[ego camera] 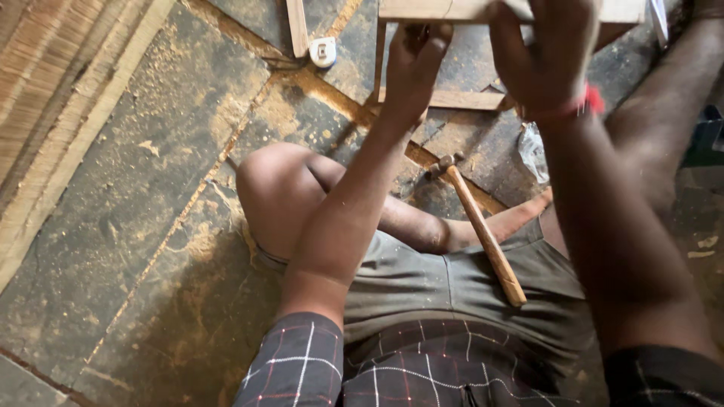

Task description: The person assembles wooden frames by aligning wood pieces, driving nails with a hammer, and measuring the internal dimensions with a ruler.

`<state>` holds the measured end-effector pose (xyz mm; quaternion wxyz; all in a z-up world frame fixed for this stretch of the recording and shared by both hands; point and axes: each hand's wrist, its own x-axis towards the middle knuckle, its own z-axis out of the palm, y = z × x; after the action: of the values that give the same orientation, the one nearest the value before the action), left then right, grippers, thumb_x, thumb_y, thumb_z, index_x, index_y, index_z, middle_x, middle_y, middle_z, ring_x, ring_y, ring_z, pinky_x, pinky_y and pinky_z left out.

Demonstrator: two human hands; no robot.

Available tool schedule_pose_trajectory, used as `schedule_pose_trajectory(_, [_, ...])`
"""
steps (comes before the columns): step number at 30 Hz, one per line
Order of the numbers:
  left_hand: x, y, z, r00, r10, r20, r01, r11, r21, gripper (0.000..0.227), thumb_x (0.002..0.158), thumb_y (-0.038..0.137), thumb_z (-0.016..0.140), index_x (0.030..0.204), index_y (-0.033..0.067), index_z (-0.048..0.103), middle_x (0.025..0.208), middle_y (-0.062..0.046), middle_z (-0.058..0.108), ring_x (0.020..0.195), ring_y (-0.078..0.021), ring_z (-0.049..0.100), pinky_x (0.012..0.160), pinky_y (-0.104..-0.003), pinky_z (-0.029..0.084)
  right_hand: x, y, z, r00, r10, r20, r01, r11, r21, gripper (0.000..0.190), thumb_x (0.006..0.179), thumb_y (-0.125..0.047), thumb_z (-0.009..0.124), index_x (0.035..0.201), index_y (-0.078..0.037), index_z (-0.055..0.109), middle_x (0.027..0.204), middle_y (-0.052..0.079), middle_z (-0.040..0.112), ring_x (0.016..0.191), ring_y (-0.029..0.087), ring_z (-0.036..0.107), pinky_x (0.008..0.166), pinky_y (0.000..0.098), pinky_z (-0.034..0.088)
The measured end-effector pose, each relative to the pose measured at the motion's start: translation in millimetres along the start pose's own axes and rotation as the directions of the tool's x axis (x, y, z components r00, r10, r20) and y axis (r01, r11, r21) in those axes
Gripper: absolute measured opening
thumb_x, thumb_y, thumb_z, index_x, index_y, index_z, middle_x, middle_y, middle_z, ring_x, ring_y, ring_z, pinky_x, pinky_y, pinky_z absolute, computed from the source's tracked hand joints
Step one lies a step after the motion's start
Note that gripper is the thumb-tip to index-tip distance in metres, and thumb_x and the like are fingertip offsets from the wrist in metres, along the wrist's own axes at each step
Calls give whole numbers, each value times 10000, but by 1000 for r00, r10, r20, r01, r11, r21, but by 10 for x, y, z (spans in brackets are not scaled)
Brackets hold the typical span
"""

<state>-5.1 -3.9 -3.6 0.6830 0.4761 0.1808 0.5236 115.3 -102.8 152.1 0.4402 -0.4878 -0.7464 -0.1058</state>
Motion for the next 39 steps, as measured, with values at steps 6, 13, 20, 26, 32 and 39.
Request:
schedule_pose_trajectory(6, [-62, 77, 11, 1000, -17, 4, 17, 999, 28, 279, 996, 350, 711, 1058, 104, 596, 894, 32, 570, 804, -93, 489, 724, -288, 442, -1014, -942, -401, 838, 501, 215, -441, 855, -274, 217, 950, -131, 741, 1109, -8, 661, 944, 175, 632, 898, 389, 616, 807, 488, 498])
schedule_pose_trajectory(13, [-37, 24, 0, 997, -77, -17, 76, 994, -77, 235, 966, 307, 718, 968, 140, 552, 837, 43, 542, 750, -100, 478, 679, -291, 448, -2019, -1741, -729, 431, 757, 492, -556, 652, -516, 512, 859, -377, 697, 1246, -57, 599, 937, 186, 677, 876, 389, 678, 790, 494, 546])
schedule_pose_trajectory(20, [181, -46, -80, 1000, 16, 22, -15, 1000, -24, 239, 1024, 284, 705, 1065, 72, 601, 908, 16, 549, 829, -116, 479, 772, -297, 431, -2328, -1411, -517, 153, 815, 558, -749, 465, -472, 380, 878, -305, 709, 1135, -26, 689, 900, 172, 731, 812, 324, 710, 751, 446, 551])
schedule_pose_trajectory(26, [357, -157, -52, 1000, 18, 14, -17, 993, -117, 376, 957, 226, 696, 1261, 23, 605, 1132, -48, 680, 1042, -164, 612, 964, -342, 485, -2149, -1692, -907, 2, 811, 585, -996, -49, 71, 367, 903, -200, 687, 1187, 32, 679, 887, 42, 690, 740, 106, 617, 643, 284, 540])
schedule_pose_trajectory(32, [396, -316, -74, 996, 75, 41, -67, 983, -170, 368, 1021, 193, 724, 1298, -21, 612, 1165, -87, 663, 1083, -192, 593, 988, -359, 473, -1617, -2398, -1754, 105, 878, 467, -984, 159, -76, 446, 964, -128, 675, 1394, -15, 639, 923, 108, 631, 702, 180, 600, 563, 346, 579])
schedule_pose_trajectory(39, [395, -245, 27, 995, 95, 9, -93, 990, -102, 375, 996, 218, 697, 1274, -17, 609, 1174, -81, 696, 1093, -177, 630, 990, -332, 483, -2745, -1718, -2499, 390, 888, 243, -920, 363, 149, 529, 938, -215, 748, 1382, 2, 559, 945, 164, 673, 715, 246, 667, 583, 381, 581])
